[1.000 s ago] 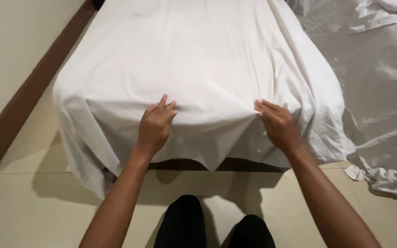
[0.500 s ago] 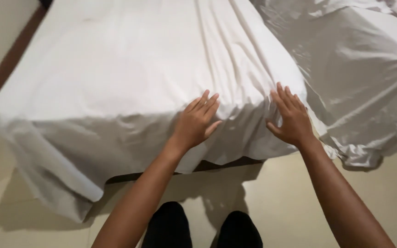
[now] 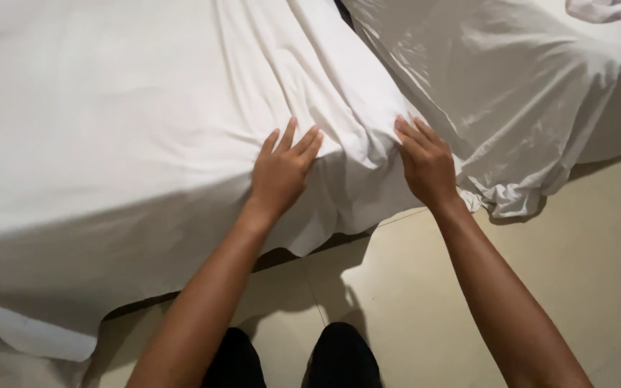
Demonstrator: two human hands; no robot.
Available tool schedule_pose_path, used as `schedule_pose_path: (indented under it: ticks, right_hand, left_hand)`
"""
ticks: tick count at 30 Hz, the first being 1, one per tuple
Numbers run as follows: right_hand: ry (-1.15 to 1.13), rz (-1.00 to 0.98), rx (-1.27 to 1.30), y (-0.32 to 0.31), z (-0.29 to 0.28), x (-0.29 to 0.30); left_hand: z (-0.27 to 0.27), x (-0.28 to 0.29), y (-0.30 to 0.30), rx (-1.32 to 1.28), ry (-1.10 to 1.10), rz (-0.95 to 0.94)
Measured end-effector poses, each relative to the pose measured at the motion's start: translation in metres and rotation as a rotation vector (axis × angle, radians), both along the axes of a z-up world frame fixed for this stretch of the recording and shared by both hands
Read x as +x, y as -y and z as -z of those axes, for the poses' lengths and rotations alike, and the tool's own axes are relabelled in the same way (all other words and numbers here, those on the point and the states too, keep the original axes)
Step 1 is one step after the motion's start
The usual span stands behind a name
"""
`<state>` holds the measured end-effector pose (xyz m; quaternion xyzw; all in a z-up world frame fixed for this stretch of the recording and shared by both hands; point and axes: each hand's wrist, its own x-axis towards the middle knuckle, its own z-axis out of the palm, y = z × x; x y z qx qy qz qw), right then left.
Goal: The person spreads a white fitted sheet over a mattress, smoothing the fabric and tucking the edges under the mattress. The person works around the perimeter of the bed to ensure the sheet is taut and properly aligned.
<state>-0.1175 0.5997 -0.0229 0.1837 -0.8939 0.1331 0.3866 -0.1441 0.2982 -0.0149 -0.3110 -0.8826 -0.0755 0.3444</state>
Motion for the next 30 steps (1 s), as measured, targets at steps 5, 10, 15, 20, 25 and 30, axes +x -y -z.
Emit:
schedule_pose_path:
  ticks: [5,10,15,20,25,30]
  right_hand:
    - [-0.041,0.073,-0.019,-0.048,0.006,0.008]
    - [0.028,0.217,0.030,-0.084,0.028,0.017]
    - [0.188,0.242,-0.151,-0.061,0.063,0.013]
    - [0.131,0.213,-0.132,-0.030,0.065,0.026]
    - [0.093,0.104,-0.011,0.014,0.061,0.042]
    - [0.102,-0.114,-0.015,0.062,0.048,0.055]
  left_hand:
    - [-0.013,0.001,-0.017,0.163,0.048,0.142]
    - [-0.016,0.003,-0.032,0.197,0.096,0.333]
    - [-0.017,0.002,-0.036,0.187,0.099,0.347]
    - [-0.017,0.005,-0.036,0.208,0.135,0.321]
    - [-0.007,0.034,-0.013,0.182,0.111,0.259]
    - [0.008,0.061,0.042,0.015,0.052,0.064]
